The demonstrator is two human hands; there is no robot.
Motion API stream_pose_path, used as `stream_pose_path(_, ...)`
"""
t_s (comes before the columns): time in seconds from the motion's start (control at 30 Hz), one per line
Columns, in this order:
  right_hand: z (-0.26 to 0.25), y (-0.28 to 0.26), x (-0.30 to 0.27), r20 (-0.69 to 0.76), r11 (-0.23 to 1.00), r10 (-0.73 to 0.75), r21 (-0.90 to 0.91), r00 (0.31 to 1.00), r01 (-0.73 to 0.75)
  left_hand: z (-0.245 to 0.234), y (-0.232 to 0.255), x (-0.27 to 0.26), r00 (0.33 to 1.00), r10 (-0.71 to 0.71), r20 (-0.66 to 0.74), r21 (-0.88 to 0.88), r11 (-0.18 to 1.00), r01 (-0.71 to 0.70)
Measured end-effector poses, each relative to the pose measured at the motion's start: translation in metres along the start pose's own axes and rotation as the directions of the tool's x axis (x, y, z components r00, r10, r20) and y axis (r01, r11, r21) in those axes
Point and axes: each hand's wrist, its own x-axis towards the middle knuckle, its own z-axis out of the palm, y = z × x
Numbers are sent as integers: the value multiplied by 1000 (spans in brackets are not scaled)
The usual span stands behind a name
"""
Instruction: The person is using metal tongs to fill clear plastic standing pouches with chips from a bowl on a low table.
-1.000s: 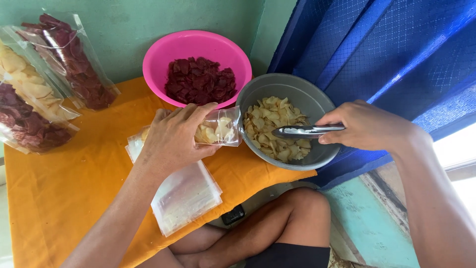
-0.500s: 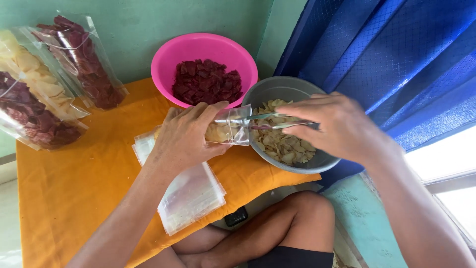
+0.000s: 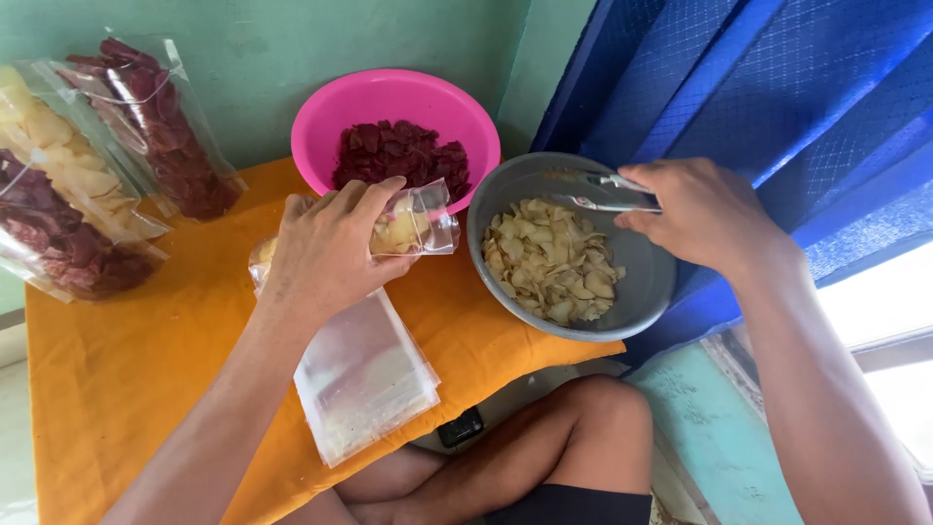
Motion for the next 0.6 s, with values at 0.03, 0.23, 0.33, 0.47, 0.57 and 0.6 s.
stream_pose_path(0.03, 1, 2, 0, -4, 1000, 4, -2, 1000, -4, 0, 1, 1, 1000, 4, -4, -2, 1000, -4)
stream_pose_path(0.23, 19, 26, 4, 94, 963, 154, -237, 984, -128, 3, 6, 1, 999, -11, 39, -15, 1000, 12)
stream_pose_path(0.33, 28, 30, 12, 59, 945, 139, -306, 988, -115, 13, 5, 2, 999, -15, 49, 19, 1000, 14)
stream_pose_path(0.47, 35, 36, 17, 62, 958, 111, -272, 992, -90, 29, 4, 2, 999, -19, 43, 15, 1000, 19)
stream_pose_path(0.57, 22, 32, 11, 80, 965, 125, -240, 989, -103, 31, 5, 2, 999, -17, 47, 9, 1000, 16)
stream_pose_path(0.6, 17, 31, 8, 91, 968, 133, -225, 987, -109, 32, 5, 2, 998, -23, 58, -2, 1000, 23)
